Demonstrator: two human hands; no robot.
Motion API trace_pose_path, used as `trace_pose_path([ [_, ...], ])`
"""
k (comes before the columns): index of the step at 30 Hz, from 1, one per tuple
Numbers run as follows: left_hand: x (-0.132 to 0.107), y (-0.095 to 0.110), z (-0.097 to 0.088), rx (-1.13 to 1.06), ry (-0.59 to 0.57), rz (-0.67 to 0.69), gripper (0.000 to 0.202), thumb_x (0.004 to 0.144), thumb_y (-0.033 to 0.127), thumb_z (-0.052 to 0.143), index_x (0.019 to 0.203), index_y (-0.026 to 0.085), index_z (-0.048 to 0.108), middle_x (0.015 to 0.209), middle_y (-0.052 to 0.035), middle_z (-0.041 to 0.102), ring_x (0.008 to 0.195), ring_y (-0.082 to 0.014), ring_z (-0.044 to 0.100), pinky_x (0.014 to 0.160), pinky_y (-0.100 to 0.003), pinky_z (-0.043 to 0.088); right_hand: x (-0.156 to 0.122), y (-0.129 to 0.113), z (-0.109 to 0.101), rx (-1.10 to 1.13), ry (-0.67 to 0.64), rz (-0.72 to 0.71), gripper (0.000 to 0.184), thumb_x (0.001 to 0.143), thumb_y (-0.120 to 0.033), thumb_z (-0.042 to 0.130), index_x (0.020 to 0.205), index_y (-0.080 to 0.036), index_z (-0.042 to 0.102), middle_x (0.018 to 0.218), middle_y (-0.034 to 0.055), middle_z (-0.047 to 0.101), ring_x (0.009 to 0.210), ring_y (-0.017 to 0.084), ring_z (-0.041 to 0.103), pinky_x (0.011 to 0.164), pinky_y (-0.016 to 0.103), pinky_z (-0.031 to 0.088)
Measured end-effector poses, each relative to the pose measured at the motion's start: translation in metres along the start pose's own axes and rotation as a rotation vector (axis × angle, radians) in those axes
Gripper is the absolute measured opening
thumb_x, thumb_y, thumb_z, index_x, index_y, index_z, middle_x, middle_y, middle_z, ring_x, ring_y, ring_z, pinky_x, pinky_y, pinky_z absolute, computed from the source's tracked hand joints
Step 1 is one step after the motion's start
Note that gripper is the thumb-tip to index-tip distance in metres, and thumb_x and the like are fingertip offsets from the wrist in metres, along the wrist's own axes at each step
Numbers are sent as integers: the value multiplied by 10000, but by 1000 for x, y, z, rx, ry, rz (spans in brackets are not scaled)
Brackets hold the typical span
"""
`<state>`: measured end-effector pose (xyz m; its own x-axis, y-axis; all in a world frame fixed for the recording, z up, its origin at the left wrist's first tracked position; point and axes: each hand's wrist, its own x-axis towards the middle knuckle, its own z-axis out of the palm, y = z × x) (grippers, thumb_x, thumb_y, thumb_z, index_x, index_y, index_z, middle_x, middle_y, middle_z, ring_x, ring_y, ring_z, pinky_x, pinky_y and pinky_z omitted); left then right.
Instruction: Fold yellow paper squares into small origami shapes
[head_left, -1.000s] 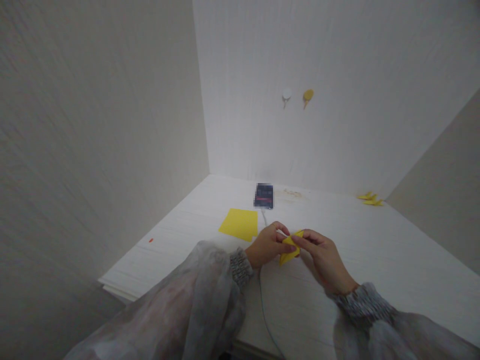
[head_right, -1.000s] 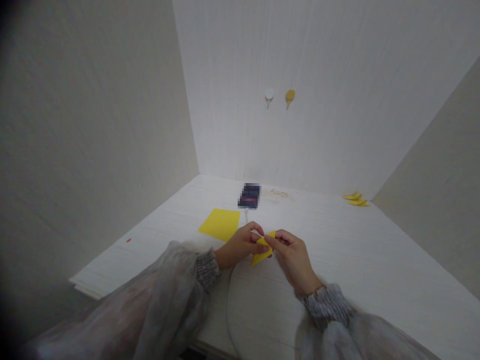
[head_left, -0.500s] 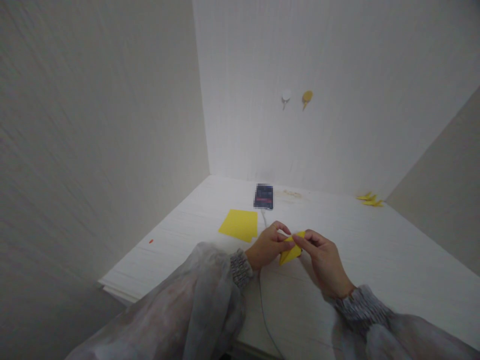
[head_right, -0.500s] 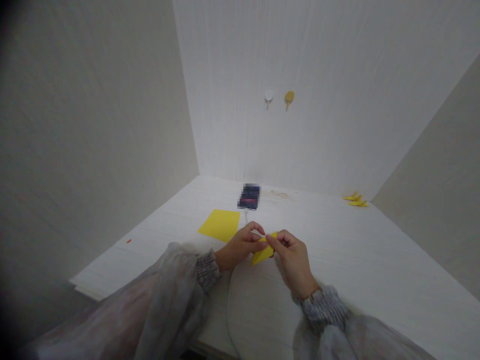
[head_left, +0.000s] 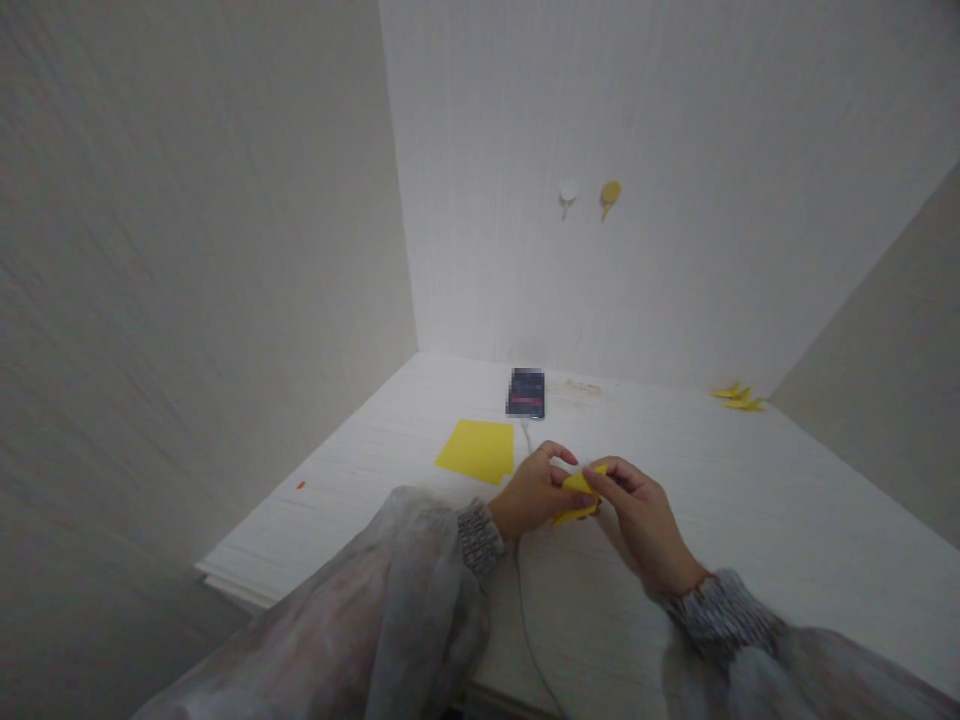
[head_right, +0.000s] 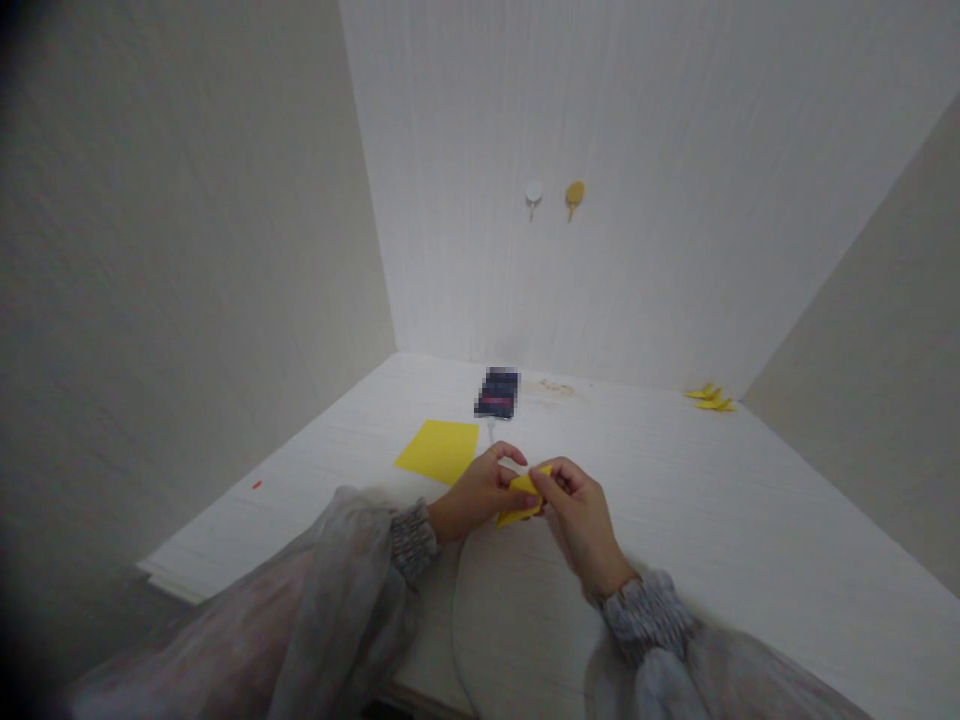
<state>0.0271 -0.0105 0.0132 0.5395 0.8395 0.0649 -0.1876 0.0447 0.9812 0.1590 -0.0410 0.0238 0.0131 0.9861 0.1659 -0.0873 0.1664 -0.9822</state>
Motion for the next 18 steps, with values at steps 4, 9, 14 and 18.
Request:
trace_pose_path([
  [4, -1, -3, -2, -121, -56, -13, 511, 536, 255, 703, 854, 179, 311, 633, -20, 632, 548, -157, 603, 527, -254, 437, 4, -1, -14, -59, -73, -77, 141, 708, -307, 574, 759, -192, 639, 767, 18, 587, 745, 156, 518, 654, 256, 412],
  [9, -2, -3, -3, -151, -106, -27, 524, 523, 247, 712, 842, 181, 301, 632, -32, 634, 549, -179, 612, 511, -264, 445, 9, -2, -26, -72, -167, -99, 194, 728, -352, 544, 738, -191, 653, 802, 31, 585, 794, 175, 513, 722, 285, 402],
  [14, -2, -1, -2, -143, -94, -50, 521, 515, 255, 712, 824, 182, 299, 603, -18, 626, 527, -174, 606, 510, -275, 448, 12, 2, -28, -137, -152, -111, 170, 734, -331, 547, 752, -195, 646, 811, 25, 582, 808, 168, 509, 739, 271, 394],
  [18, 0, -3, -2, 8, -33, -35, 472, 544, 261, 681, 809, 184, 298, 616, -17, 624, 514, -156, 595, 480, -242, 430, 13, 2, -29, -255, -105, -157, 167, 718, -344, 561, 718, -196, 639, 780, 22, 588, 773, 166, 520, 739, 275, 393],
])
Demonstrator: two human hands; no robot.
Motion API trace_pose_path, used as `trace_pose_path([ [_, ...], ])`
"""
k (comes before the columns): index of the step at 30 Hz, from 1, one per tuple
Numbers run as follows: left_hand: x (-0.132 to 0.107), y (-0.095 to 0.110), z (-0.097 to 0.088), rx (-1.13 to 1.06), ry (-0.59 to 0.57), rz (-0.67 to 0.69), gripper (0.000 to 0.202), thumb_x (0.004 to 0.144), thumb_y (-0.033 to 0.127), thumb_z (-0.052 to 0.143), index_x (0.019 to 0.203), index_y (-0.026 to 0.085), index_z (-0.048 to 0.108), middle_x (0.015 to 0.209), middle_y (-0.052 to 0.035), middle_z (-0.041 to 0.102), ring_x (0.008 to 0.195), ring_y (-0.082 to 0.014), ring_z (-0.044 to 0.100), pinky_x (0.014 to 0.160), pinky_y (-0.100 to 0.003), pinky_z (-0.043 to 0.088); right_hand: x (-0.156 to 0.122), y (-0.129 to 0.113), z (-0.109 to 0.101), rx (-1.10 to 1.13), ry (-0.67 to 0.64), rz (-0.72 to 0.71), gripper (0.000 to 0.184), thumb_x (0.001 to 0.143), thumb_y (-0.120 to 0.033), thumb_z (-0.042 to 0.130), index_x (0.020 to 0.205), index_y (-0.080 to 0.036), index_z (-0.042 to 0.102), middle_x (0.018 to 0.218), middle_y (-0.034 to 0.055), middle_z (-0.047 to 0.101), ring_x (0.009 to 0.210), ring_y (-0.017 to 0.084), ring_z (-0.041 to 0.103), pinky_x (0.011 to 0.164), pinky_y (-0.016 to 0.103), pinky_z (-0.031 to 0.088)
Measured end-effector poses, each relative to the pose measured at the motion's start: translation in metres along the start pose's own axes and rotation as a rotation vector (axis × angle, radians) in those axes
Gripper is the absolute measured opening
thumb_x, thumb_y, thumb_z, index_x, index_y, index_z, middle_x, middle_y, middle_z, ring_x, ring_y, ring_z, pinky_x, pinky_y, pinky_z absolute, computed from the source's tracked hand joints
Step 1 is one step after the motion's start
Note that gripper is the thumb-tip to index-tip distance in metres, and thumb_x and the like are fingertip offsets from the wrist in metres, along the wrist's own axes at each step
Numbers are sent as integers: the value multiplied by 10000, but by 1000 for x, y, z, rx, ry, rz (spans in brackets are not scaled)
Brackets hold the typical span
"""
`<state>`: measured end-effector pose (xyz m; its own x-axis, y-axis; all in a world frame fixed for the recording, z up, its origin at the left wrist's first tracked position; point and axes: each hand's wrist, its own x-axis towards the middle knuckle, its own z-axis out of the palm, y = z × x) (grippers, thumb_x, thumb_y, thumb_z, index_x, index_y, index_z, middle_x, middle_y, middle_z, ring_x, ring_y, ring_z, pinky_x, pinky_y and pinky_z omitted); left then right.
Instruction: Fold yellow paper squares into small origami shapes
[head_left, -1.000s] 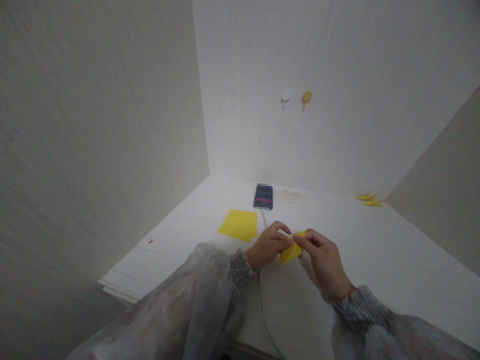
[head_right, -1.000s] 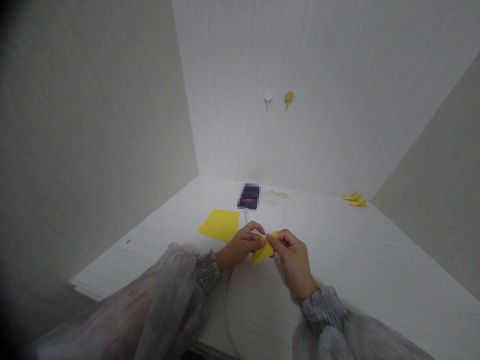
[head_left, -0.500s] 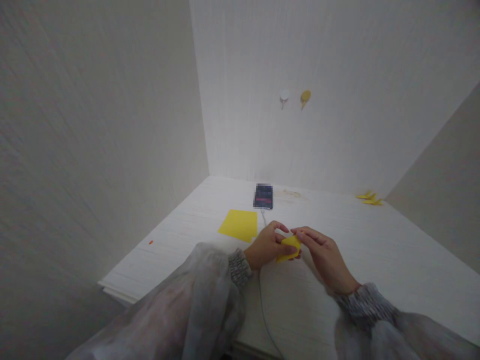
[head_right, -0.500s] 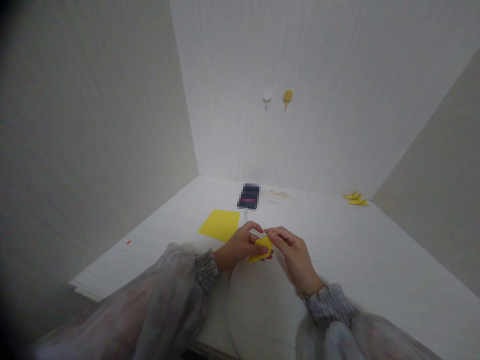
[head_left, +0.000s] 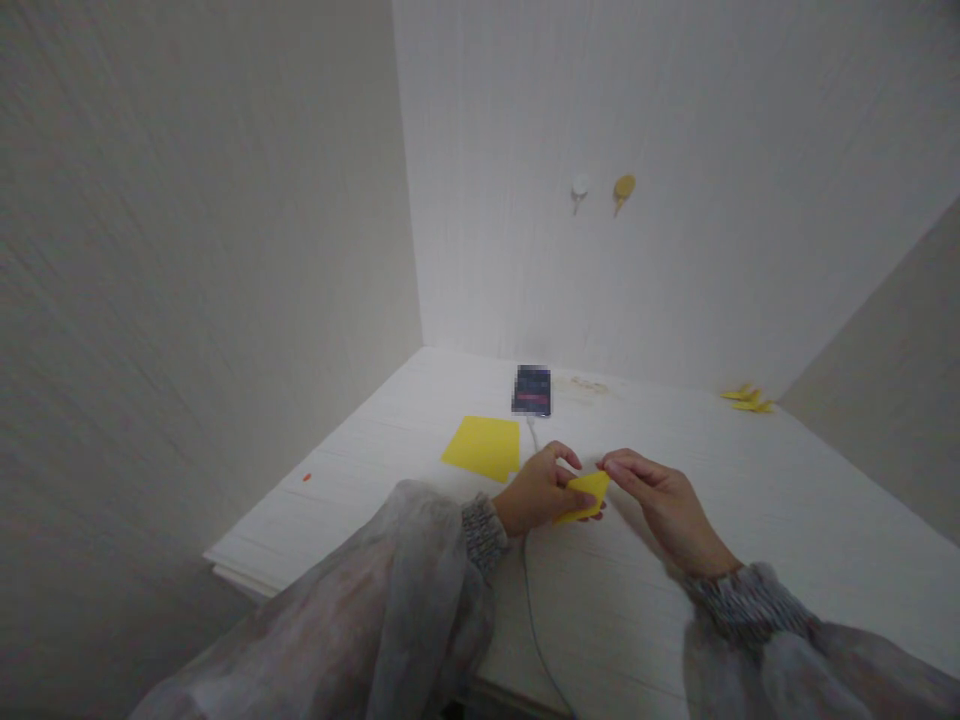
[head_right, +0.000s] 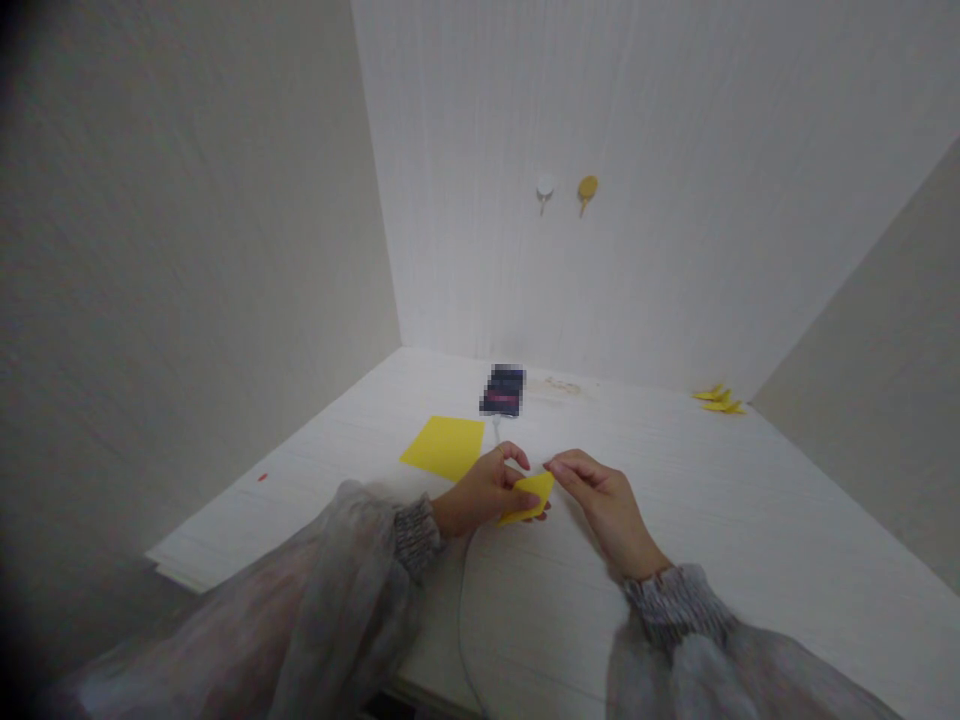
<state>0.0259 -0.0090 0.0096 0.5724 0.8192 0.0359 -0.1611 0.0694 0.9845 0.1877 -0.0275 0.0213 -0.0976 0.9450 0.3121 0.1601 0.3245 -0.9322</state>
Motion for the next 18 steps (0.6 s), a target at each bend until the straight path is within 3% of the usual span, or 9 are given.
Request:
trace_pose_path([
  [9, -2, 7, 1, 408, 111, 44, 340, 601, 218, 619, 820, 162, 366, 611, -15, 620, 550, -129, 576, 504, -206, 394, 4, 5, 1, -215, 66, -107, 146, 718, -323, 547, 669, -200, 608, 793, 32, 577, 792, 172, 529, 771, 308, 385],
  [13, -2, 7, 1, 457, 112, 77, 327, 607, 224, 613, 832, 164, 384, 627, -6, 624, 563, -124, 568, 508, -203, 386, 5, 2, 2, -274, 120, -159, 149, 709, -314, 542, 625, -200, 587, 782, 32, 570, 785, 174, 524, 764, 317, 380],
  [18, 0, 4, 2, 447, 116, 110, 275, 629, 250, 593, 836, 174, 429, 668, 3, 625, 563, -113, 560, 524, -208, 385, 5, -4, 6, -315, 188, -120, 155, 706, -312, 527, 609, -200, 575, 769, 35, 574, 781, 184, 518, 754, 321, 374],
])
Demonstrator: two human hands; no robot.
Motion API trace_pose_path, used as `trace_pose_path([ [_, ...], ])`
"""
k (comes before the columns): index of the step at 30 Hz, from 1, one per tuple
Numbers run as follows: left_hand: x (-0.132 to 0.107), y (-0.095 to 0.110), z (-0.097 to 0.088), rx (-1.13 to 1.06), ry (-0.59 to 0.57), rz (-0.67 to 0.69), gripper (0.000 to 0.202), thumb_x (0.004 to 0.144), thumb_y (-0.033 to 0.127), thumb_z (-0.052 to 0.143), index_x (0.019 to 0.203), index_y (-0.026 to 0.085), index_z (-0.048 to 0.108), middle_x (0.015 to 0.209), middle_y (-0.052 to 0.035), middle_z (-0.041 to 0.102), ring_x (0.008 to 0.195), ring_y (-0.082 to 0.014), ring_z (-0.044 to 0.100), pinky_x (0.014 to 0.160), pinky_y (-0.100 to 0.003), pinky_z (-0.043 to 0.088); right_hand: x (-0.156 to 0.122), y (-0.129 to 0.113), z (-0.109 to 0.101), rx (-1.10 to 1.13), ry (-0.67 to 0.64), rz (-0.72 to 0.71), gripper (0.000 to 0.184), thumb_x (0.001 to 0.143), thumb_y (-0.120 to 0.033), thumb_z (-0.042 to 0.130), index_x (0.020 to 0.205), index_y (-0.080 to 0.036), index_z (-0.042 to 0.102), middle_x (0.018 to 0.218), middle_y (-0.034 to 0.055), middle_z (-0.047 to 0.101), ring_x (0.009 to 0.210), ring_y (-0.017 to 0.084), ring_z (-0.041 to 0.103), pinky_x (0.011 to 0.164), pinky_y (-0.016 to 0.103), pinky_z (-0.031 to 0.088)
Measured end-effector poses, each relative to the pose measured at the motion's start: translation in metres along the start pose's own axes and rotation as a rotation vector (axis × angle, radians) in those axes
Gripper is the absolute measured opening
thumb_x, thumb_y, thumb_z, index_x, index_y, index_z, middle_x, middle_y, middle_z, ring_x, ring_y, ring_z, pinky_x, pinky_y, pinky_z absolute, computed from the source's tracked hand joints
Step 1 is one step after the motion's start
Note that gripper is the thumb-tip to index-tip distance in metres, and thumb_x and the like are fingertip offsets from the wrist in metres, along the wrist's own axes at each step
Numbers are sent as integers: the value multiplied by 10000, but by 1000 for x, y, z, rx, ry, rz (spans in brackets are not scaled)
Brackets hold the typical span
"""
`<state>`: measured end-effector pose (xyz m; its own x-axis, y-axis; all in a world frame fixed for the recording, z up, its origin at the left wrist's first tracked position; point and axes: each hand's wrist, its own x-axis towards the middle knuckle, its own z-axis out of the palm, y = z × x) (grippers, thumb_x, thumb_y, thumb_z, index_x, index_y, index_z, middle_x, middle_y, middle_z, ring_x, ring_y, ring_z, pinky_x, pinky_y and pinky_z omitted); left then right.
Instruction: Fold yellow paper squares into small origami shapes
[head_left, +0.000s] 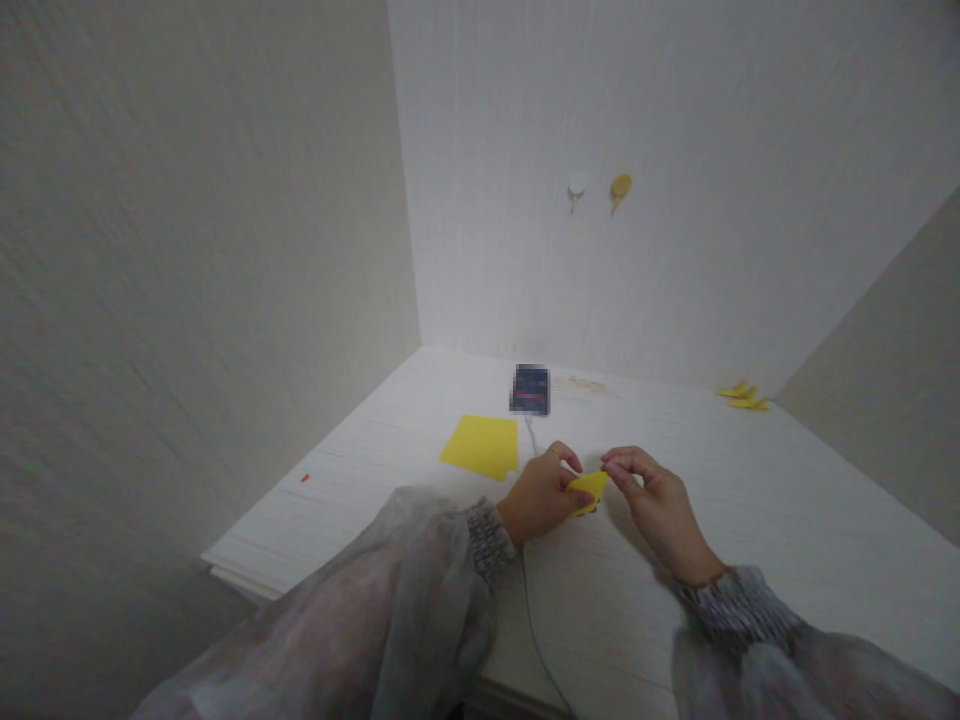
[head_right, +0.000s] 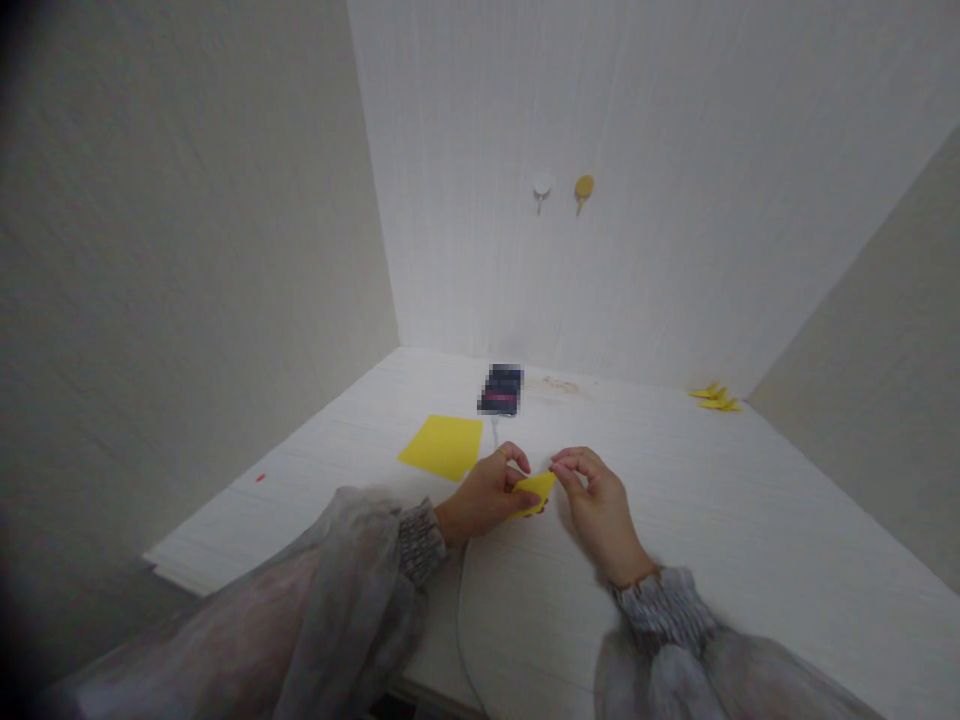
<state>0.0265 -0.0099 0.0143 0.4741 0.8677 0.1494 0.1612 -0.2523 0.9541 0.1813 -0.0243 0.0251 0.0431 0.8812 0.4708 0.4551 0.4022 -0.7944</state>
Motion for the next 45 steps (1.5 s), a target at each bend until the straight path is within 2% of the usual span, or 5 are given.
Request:
trace_pose_path([
  [9, 1, -3, 0, -286, -31, -112, 399, 565, 232, 655, 833, 179, 364, 633, -2, 616, 544, -136, 581, 539, -241, 419, 0, 9, -5, 198, -21, 103, 151, 744, -336, 510, 732, -197, 568, 772, 19, 557, 774, 166, 496, 743, 286, 372],
  [14, -2, 1, 1, -588, -145, -142, 524, 523, 253, 699, 829, 186, 279, 650, -29, 626, 572, -177, 609, 562, -301, 450, 0, 12, -13, 422, -174, 145, 132, 714, -316, 568, 776, -210, 615, 839, 19, 568, 843, 167, 495, 781, 282, 370],
  [23, -4, 0, 0, -684, -250, -188, 541, 516, 205, 722, 828, 183, 281, 679, -65, 642, 589, -194, 621, 540, -273, 450, -1, 9, -15, 464, -261, 107, 102, 650, -305, 630, 687, -210, 635, 762, 23, 544, 758, 166, 492, 687, 283, 401],
  [37, -2, -4, 0, -595, -172, -173, 538, 499, 237, 722, 813, 182, 288, 660, -45, 634, 562, -178, 611, 547, -285, 443, 0, 7, -15, 441, -139, 195, 142, 699, -328, 580, 707, -189, 611, 753, 18, 564, 747, 152, 493, 717, 267, 381],
  [45, 1, -13, 1, -246, -105, -133, 481, 522, 281, 696, 822, 173, 337, 652, -23, 624, 547, -133, 581, 509, -222, 407, -5, 4, -3, 302, -420, 383, 248, 675, -404, 569, 653, -159, 599, 540, -9, 548, 489, 110, 458, 480, 238, 339],
])
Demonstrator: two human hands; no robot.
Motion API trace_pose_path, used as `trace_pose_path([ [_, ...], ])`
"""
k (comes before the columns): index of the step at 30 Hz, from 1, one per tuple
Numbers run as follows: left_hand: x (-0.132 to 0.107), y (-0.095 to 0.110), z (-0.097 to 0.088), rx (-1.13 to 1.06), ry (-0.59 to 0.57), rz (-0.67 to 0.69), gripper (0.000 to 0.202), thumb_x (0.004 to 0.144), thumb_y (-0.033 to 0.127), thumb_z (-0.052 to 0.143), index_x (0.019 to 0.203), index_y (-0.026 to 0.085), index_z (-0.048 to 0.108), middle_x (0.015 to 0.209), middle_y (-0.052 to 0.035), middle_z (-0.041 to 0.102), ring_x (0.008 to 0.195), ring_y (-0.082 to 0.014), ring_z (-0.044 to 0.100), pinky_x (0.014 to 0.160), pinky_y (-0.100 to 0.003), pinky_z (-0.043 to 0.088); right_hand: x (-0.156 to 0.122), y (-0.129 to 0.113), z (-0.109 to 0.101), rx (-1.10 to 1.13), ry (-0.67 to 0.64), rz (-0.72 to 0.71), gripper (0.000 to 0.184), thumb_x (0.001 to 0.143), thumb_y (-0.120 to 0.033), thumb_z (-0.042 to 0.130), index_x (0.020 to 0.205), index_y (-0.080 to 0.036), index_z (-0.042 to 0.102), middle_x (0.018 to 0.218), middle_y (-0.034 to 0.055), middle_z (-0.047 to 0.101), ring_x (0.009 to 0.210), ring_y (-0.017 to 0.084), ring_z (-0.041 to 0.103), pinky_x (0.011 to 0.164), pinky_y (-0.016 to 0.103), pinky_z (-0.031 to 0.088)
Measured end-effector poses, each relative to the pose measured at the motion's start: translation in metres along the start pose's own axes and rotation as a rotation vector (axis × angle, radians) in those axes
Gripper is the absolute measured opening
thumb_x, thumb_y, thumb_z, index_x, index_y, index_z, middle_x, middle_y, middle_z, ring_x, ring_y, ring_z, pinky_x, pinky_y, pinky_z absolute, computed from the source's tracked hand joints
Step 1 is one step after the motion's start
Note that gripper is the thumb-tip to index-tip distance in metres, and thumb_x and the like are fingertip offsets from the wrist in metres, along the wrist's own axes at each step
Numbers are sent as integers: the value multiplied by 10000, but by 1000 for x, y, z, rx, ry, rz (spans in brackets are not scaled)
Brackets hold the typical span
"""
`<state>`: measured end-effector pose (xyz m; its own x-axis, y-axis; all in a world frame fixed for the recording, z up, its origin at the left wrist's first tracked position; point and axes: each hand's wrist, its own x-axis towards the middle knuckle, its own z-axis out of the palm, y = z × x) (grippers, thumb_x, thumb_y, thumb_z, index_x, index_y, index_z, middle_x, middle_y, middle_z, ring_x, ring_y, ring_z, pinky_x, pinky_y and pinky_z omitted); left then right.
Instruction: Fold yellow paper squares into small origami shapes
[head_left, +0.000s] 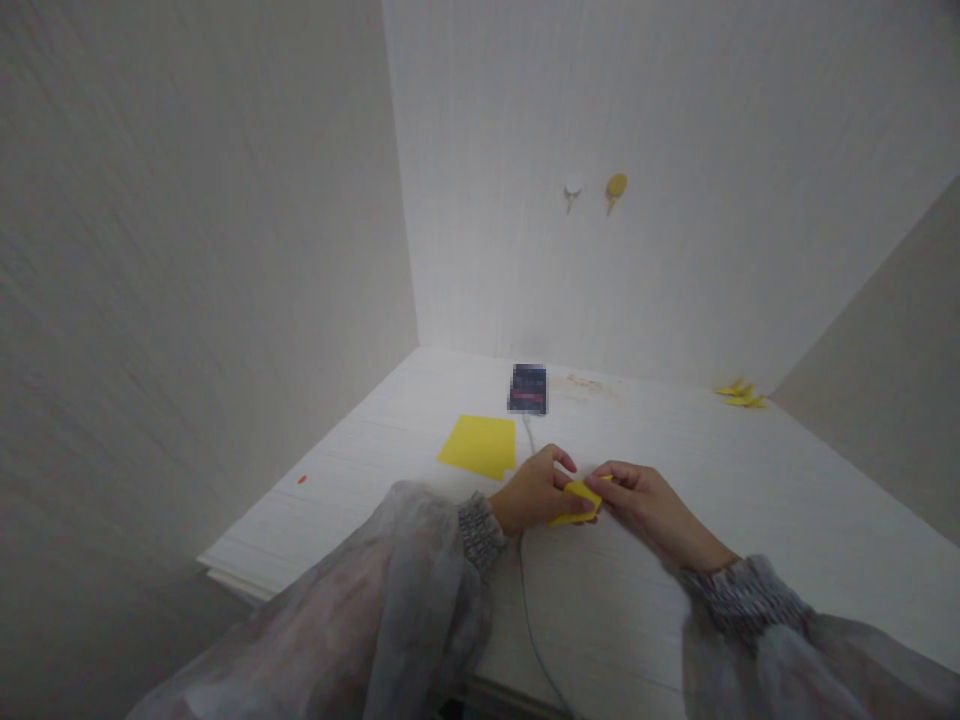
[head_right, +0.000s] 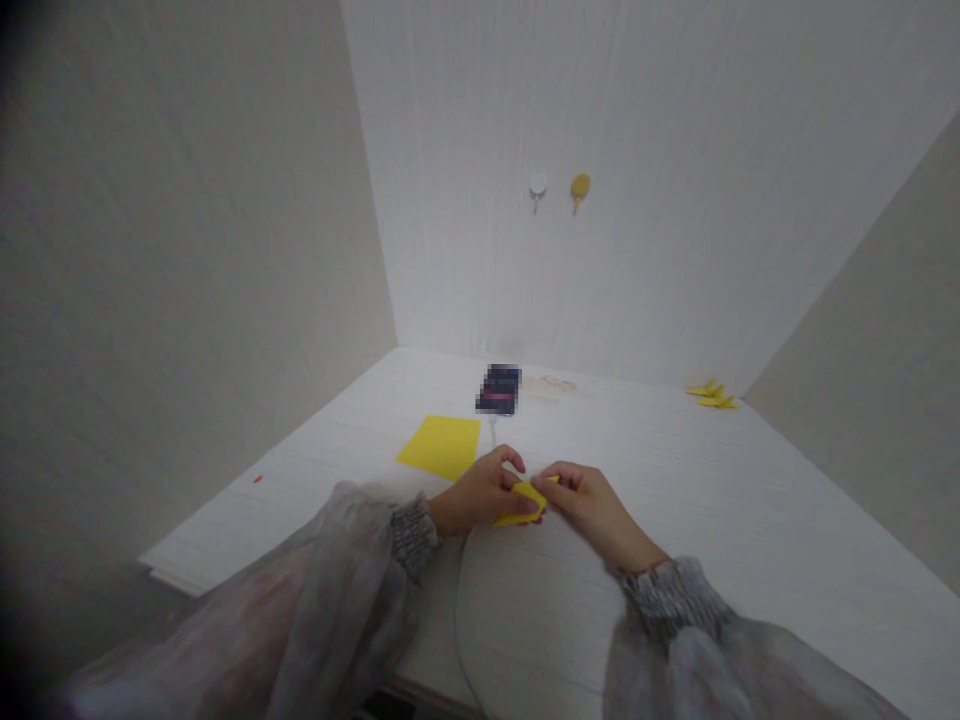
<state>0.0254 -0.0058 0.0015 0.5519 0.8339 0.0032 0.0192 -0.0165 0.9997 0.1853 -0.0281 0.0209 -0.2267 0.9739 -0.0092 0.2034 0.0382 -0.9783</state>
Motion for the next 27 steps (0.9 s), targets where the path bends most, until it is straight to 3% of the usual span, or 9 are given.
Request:
trace_pose_path([
  [7, -1, 4, 0, -72, -60, -43, 522, 499, 250, 713, 835, 177, 322, 627, -14, 612, 525, -127, 578, 492, -212, 403, -3, -7, -1, 2, 120, -1, 245, 622, -394, 608, 554, -159, 599, 444, -33, 480, 411, 79, 357, 418, 229, 227],
  [15, -5, 8, -4, -288, -226, -75, 531, 499, 206, 722, 848, 175, 323, 684, -26, 623, 654, -156, 619, 641, -306, 462, -3, -6, -8, 30, 172, 1, 225, 602, -368, 629, 509, -165, 594, 423, -31, 447, 415, 81, 336, 420, 234, 218],
  [19, -6, 7, -5, -286, -225, -78, 452, 568, 252, 686, 855, 166, 348, 678, -41, 623, 652, -154, 621, 628, -293, 469, -2, -3, -15, 33, 177, -27, 219, 607, -356, 627, 513, -162, 594, 449, -26, 463, 434, 82, 351, 429, 231, 236],
  [27, -4, 7, -6, -274, -229, -105, 498, 538, 255, 704, 854, 181, 327, 659, -22, 625, 640, -161, 620, 632, -310, 474, -2, -4, -15, -29, 227, 17, 237, 619, -340, 613, 490, -148, 562, 423, -34, 437, 411, 71, 339, 408, 222, 228],
])
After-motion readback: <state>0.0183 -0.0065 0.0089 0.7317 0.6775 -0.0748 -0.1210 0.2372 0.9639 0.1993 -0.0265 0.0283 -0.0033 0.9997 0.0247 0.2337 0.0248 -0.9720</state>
